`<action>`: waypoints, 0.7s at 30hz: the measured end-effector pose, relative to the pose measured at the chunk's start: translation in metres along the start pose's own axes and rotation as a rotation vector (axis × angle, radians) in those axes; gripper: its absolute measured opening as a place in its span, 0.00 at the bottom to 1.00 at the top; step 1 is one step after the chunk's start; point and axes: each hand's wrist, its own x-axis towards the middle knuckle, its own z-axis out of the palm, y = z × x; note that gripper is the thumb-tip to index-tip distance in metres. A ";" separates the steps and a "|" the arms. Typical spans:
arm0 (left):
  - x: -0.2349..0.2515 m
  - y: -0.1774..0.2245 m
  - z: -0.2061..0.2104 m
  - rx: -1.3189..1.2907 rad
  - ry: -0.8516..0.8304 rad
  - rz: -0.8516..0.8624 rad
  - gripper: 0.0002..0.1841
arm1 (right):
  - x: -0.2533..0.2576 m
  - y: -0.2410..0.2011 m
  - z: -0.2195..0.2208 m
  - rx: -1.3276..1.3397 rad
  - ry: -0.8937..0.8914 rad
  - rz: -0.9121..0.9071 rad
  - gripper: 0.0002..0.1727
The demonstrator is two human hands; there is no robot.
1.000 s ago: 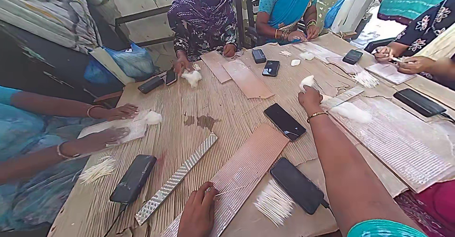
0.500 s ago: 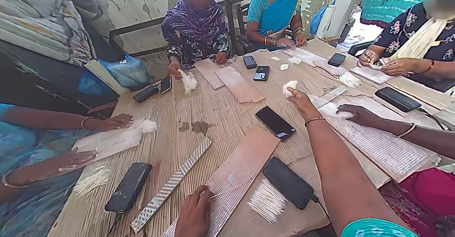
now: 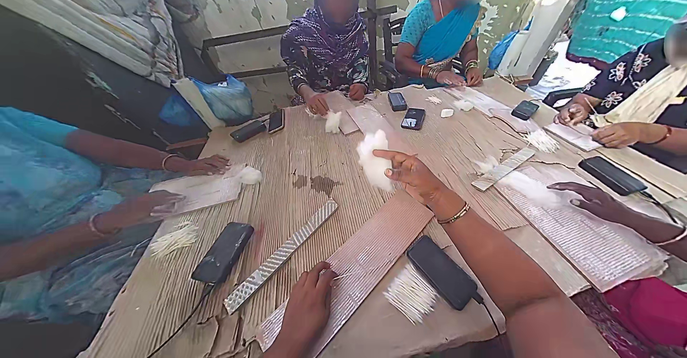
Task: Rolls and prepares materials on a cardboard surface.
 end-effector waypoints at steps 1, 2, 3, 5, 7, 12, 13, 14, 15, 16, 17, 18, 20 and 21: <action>0.001 0.001 -0.002 -0.020 -0.031 -0.006 0.14 | 0.001 0.031 0.004 0.092 -0.071 -0.139 0.26; 0.002 0.002 -0.006 -0.046 -0.071 -0.021 0.13 | -0.003 0.041 0.016 0.138 -0.080 -0.150 0.24; 0.004 0.004 -0.009 -0.072 -0.110 -0.038 0.13 | -0.011 0.041 0.032 0.148 -0.065 -0.119 0.23; 0.010 0.006 -0.019 -0.142 -0.220 -0.098 0.15 | -0.031 0.035 0.066 0.126 -0.024 -0.044 0.27; 0.014 0.005 -0.037 -0.278 -0.330 -0.240 0.18 | -0.051 0.031 0.100 0.164 0.002 -0.016 0.34; -0.006 -0.017 -0.083 -0.557 -0.091 -0.613 0.14 | -0.088 0.028 0.166 0.396 0.141 0.126 0.24; -0.012 -0.024 -0.093 -0.590 -0.067 -0.675 0.13 | -0.092 0.029 0.177 0.417 0.156 0.170 0.18; -0.017 -0.032 -0.101 -0.606 -0.051 -0.717 0.12 | -0.093 0.032 0.187 0.438 0.165 0.213 0.14; -0.022 -0.040 -0.106 -0.593 -0.038 -0.729 0.11 | -0.093 0.034 0.196 0.462 0.182 0.259 0.12; -0.026 -0.049 -0.110 -0.551 -0.036 -0.714 0.11 | -0.091 0.036 0.205 0.483 0.211 0.304 0.12; -0.028 -0.058 -0.111 -0.490 -0.041 -0.675 0.11 | -0.086 0.037 0.213 0.493 0.258 0.336 0.10; -0.028 -0.067 -0.111 -0.425 -0.056 -0.629 0.12 | -0.079 0.039 0.219 0.497 0.316 0.348 0.09; -0.028 -0.081 -0.106 -0.337 -0.097 -0.562 0.16 | -0.066 0.048 0.227 0.460 0.433 0.330 0.14; -0.027 -0.086 -0.102 -0.299 -0.125 -0.555 0.19 | -0.059 0.054 0.229 0.427 0.482 0.311 0.19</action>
